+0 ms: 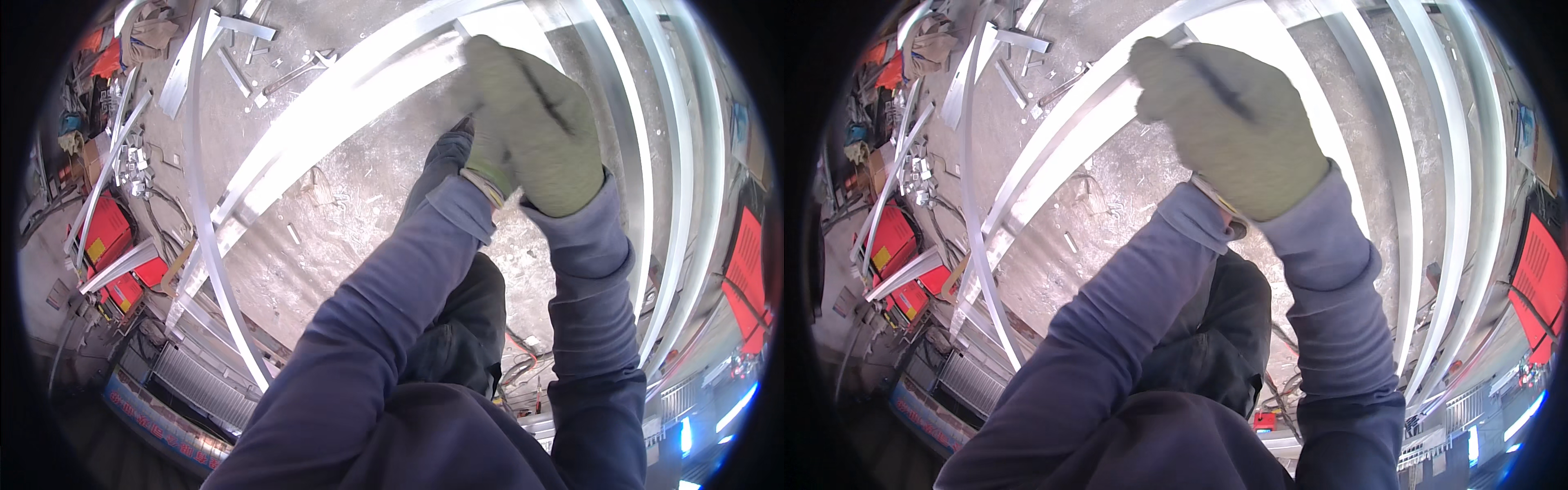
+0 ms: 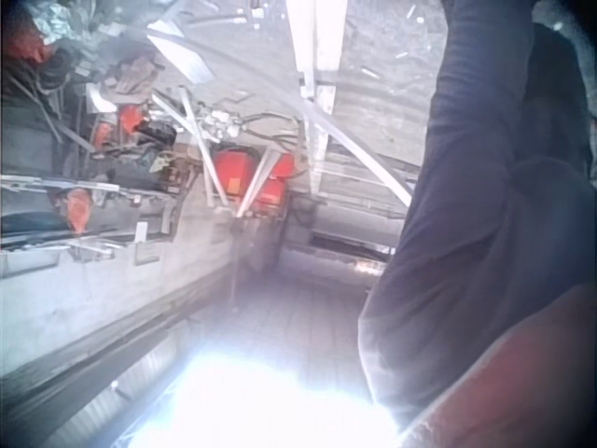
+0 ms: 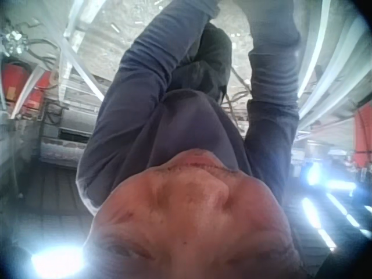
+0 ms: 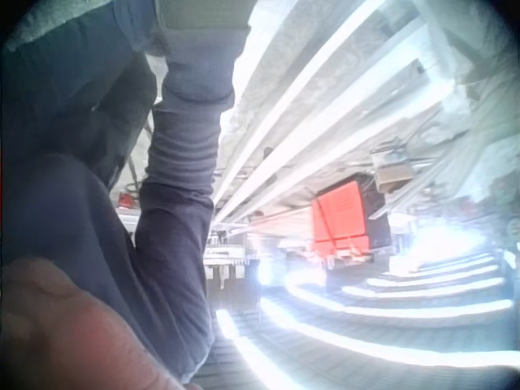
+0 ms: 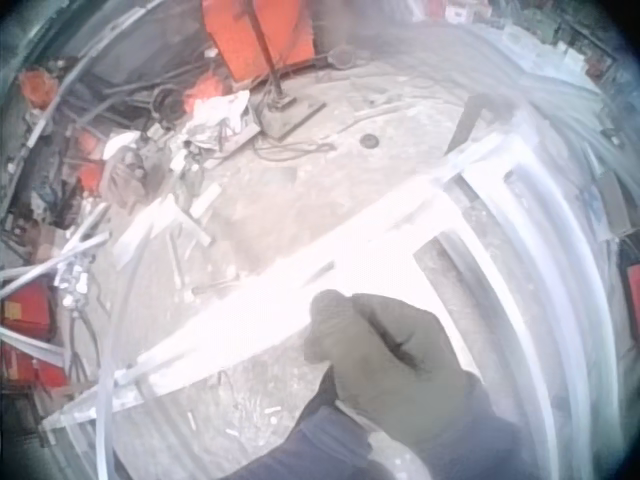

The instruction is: The person positions aluminum bars onto a curved metal frame and uses a welding torch to tack weld the bars in place. They repeatedly adjust bar placement and perform short welds along the frame's curve.

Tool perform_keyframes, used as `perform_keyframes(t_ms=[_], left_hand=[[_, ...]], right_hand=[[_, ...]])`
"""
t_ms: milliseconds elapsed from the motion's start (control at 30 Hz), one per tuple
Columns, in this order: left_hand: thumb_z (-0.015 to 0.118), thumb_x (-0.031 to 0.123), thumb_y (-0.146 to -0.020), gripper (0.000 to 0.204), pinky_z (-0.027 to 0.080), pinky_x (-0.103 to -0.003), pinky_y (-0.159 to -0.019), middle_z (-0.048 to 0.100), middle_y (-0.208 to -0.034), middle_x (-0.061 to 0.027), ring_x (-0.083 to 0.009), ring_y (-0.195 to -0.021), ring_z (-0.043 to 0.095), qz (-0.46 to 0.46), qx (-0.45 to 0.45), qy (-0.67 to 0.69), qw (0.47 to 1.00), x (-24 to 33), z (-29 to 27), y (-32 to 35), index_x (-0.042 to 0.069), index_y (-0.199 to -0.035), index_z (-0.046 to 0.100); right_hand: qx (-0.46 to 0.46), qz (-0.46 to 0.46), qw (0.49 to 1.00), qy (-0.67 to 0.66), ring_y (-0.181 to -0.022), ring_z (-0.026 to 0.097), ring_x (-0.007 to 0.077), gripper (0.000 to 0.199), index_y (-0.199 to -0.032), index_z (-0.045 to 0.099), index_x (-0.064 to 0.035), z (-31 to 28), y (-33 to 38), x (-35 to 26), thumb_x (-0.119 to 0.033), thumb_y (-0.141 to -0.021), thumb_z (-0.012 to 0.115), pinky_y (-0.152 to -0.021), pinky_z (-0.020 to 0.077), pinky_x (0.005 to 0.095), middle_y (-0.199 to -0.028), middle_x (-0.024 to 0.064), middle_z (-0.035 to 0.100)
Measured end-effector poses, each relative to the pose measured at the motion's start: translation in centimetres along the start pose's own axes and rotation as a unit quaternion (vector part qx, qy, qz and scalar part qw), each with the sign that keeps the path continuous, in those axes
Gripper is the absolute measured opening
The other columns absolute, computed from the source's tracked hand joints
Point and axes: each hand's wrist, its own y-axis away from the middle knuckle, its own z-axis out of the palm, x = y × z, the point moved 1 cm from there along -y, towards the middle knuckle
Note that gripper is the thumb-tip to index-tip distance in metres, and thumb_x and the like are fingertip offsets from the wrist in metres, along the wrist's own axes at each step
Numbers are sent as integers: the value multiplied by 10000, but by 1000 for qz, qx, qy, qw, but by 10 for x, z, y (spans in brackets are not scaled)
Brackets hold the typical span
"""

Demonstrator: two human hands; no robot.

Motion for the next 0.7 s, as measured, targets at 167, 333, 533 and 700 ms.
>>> perform_keyframes(t_ms=[167,333,533,700], left_hand=[[712,223,-1093,343,595,-361,-956,755,-1267,-90,-202,-1124,717,-157,26,155,975,-3,-3,0,22,-1369,681],[817,170,-1002,338,573,-345,-921,783,-1139,-75,-183,-1048,725,-321,99,134,932,43,-4,-15,-46,-1252,744],[804,243,-1034,526,509,-391,-1133,712,-1421,-198,-330,-1305,659,-346,104,63,930,44,15,-26,-103,-1411,682],[695,468,-1102,647,512,-481,-1198,643,-1528,-126,-313,-1407,613,-388,-107,17,915,39,-17,-27,36,-1565,563]], right_hand=[[85,41,995,9,-759,652,90,314,-1164,798,-23,-32,11,9,-321,-1111,712,-674,516,288,-864,3,723],[153,184,971,11,-613,536,61,374,-976,778,-31,-52,61,17,-372,-1109,700,-592,395,250,-665,-21,587],[268,253,929,-36,-628,586,89,384,-1013,786,-10,-85,139,30,-368,-1115,691,-587,447,267,-779,16,687],[263,208,939,81,-879,776,274,404,-1190,767,-34,-89,226,26,-416,-1113,657,-865,605,432,-958,166,798]])
